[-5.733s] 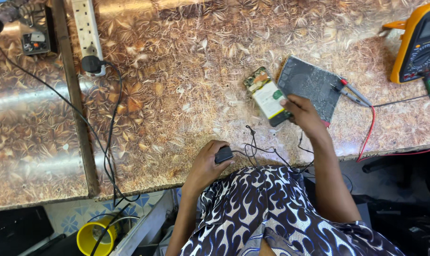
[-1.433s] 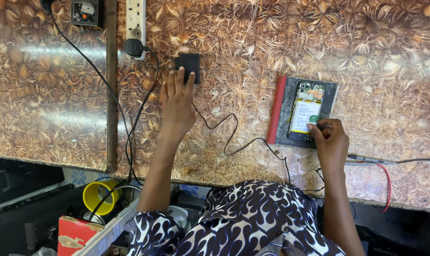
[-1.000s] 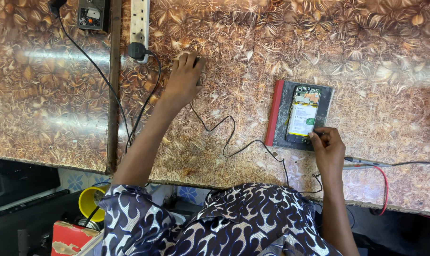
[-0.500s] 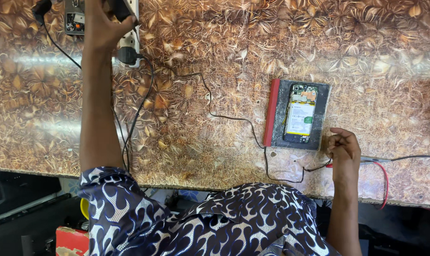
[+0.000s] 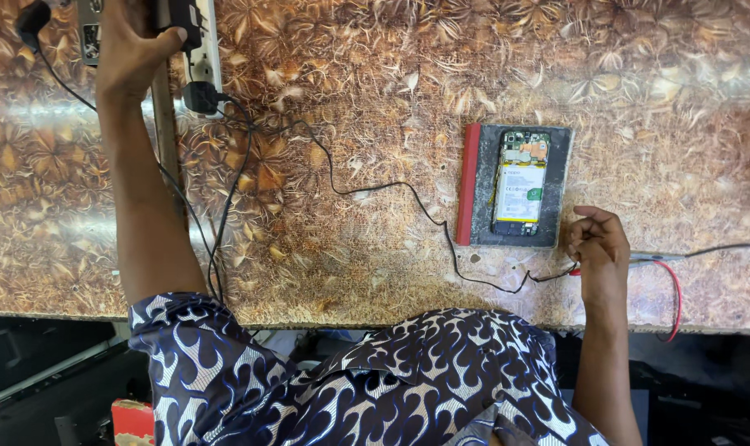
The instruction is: The person uses a multimeter to test the electrical connections on a disassembled mobile phone. They connect the multimeter probes to various points on the phone's motherboard and battery, observing the readings on the multimeter's display.
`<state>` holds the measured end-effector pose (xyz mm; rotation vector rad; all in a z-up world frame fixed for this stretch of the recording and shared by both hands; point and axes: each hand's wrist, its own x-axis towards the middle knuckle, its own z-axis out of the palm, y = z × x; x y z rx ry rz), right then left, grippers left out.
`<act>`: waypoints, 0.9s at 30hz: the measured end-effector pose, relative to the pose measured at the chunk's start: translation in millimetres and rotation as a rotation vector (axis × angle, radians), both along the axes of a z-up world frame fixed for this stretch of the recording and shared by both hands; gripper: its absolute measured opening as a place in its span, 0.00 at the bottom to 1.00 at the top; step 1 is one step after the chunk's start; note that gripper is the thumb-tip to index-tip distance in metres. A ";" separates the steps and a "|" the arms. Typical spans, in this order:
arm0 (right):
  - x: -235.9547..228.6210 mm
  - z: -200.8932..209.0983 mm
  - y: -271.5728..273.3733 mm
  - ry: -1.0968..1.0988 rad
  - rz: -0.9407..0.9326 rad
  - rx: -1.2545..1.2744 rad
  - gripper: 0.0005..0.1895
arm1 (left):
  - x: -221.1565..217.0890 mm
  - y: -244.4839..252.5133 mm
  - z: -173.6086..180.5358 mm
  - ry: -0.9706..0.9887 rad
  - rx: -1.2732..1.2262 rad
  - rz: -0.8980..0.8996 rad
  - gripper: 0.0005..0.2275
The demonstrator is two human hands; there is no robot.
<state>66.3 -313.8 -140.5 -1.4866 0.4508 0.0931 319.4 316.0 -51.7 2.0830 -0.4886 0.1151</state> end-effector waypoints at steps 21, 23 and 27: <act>-10.0 -6.6 -1.4 -0.003 -0.037 -0.087 0.27 | -7.6 -21.7 -17.7 -0.024 0.104 0.062 0.35; -9.3 -8.0 0.1 -0.034 -0.071 -0.173 0.24 | -8.2 -26.4 -17.4 -0.031 0.136 0.101 0.34; -15.3 6.0 2.6 -0.162 -0.019 -0.594 0.23 | -8.1 -27.0 -24.6 -0.120 0.158 0.122 0.34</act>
